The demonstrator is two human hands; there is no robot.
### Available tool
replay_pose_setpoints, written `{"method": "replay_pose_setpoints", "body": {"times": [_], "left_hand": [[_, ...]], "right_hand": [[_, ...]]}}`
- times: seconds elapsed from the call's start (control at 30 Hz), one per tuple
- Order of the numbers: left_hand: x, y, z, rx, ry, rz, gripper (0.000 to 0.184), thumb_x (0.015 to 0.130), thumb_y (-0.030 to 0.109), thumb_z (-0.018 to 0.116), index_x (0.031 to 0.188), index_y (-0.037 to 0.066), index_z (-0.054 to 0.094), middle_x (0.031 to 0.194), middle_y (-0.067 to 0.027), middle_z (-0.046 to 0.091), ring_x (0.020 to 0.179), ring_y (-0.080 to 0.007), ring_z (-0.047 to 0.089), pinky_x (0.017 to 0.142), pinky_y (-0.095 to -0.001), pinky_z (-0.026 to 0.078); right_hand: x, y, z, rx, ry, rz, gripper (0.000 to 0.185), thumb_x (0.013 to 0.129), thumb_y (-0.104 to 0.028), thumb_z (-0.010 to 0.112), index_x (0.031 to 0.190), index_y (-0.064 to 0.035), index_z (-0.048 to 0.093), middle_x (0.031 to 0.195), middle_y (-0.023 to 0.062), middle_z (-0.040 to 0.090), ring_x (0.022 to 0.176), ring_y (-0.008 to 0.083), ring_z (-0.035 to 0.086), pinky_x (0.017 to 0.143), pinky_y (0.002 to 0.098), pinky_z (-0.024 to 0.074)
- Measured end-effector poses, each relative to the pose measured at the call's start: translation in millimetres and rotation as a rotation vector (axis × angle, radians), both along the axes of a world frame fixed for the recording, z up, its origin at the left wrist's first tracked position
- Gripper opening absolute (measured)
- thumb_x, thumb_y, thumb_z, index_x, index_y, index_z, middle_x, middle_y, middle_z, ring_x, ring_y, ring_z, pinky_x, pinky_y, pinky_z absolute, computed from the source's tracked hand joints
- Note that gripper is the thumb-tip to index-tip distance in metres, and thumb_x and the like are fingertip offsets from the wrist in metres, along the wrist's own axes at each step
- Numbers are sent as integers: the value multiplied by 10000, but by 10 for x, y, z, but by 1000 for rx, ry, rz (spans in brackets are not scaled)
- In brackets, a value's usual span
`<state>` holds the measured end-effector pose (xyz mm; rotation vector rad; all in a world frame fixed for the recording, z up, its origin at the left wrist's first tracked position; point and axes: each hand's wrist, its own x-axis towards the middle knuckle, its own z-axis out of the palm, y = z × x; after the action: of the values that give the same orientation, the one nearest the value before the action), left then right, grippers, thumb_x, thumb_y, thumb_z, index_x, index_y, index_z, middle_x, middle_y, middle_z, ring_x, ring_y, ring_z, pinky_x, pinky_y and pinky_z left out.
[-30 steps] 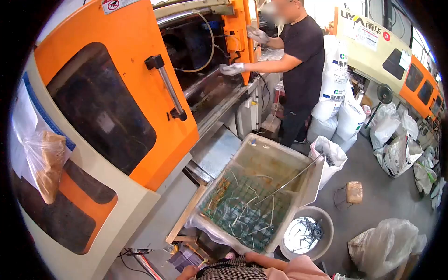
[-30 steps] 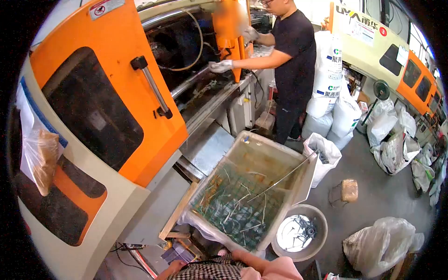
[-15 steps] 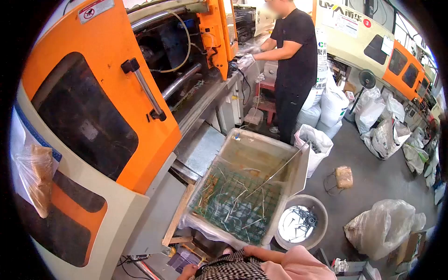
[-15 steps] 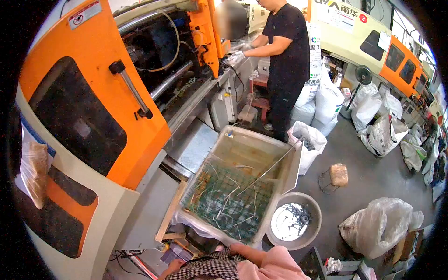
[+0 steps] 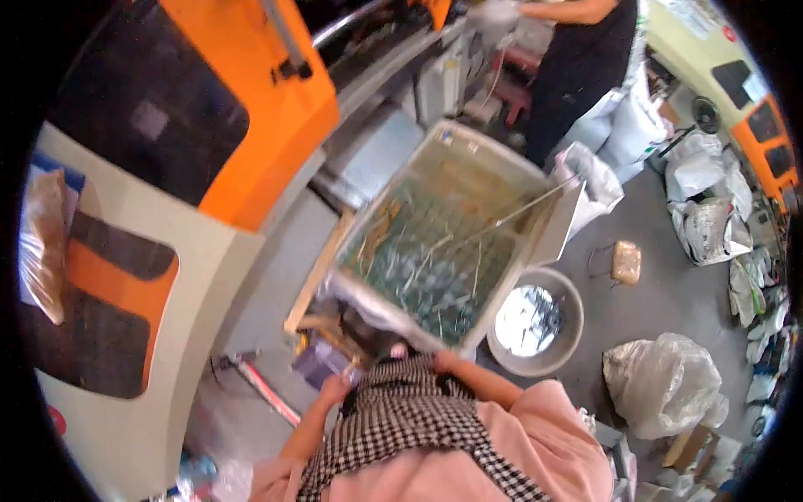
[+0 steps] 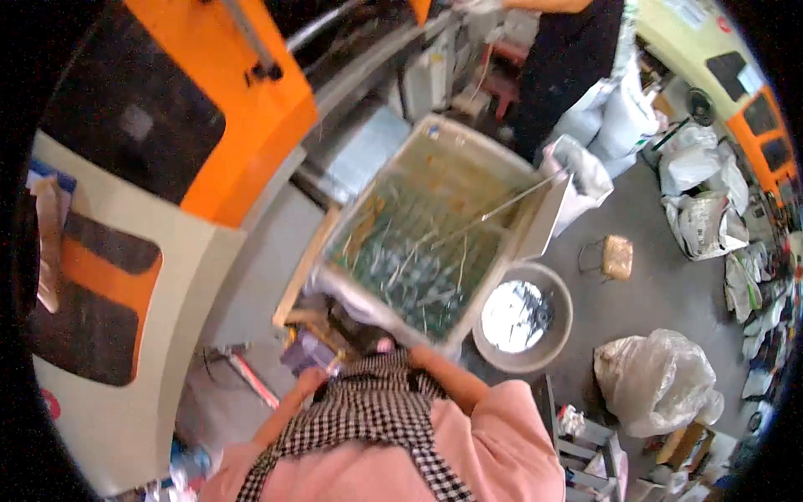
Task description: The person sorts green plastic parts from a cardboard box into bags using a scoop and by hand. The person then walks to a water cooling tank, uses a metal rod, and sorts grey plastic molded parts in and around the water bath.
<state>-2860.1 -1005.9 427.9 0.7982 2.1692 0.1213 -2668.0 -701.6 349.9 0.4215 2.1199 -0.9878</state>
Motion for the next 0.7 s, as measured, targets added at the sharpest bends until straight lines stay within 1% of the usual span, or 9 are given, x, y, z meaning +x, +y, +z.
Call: {"method": "replay_pose_setpoints", "body": {"times": [0.03,0.17,0.2,0.27,0.33,0.4,0.53,0.63,0.7], "left_hand": [[54,9,36,122,-19,92,328,794,342,461,833,56,615,779,-215,598,759,-387,582,660,-476,460],[191,66,26,94,-75,141,296,758,354,563,813,66,602,813,-184,611,793,-361,583,691,-431,459],[203,71,3,141,-110,140,290,758,351,579,793,64,596,810,-178,613,791,-355,583,685,-416,460],[233,68,-95,124,-153,150,275,759,335,588,797,63,592,809,-172,613,788,-349,583,677,-409,459],[206,57,-220,113,-192,147,260,760,320,596,801,63,587,807,-167,613,785,-343,584,669,-403,458],[129,73,-289,148,-201,4,247,770,290,593,834,52,578,823,-169,609,792,-347,581,673,-412,452],[-21,113,-313,2,-276,-64,278,783,292,564,861,25,568,854,-198,601,819,-365,574,692,-429,450],[-126,199,-199,-102,-281,-209,348,791,345,531,867,12,597,883,-216,600,840,-368,578,732,-448,447],[-115,72,-324,-126,-263,-337,414,787,391,531,844,-8,624,858,-224,604,831,-375,581,740,-446,450]], "right_hand": [[47,0,45,19,-18,-17,475,747,-401,560,1114,-99,547,1082,174,573,1018,328,537,854,421,431],[171,-115,67,7,-129,-47,564,712,-435,617,1147,-90,518,1096,186,561,1018,325,534,884,401,420],[237,-174,-4,-8,-75,-90,587,696,-428,622,1087,-4,517,1087,222,552,1008,348,530,867,408,431],[304,-243,-7,39,-177,-59,659,671,-489,643,1180,-100,488,1169,201,506,1090,349,477,904,422,406],[318,-274,272,141,-246,-130,764,662,-532,642,1244,-94,411,1255,230,415,1120,358,452,912,429,398],[379,-387,231,173,-348,-302,758,678,-532,632,1219,-42,425,1220,224,457,1098,350,474,902,422,403],[531,-640,189,27,-315,-370,735,690,-507,637,1187,-2,442,1173,213,502,1070,336,500,889,410,411],[610,-919,207,80,-349,-463,557,720,-416,651,1065,6,536,1073,197,568,1004,333,540,855,401,435],[637,-1100,249,57,-350,-477,533,725,-407,649,1048,4,548,1045,198,578,984,337,549,846,404,441]]}}
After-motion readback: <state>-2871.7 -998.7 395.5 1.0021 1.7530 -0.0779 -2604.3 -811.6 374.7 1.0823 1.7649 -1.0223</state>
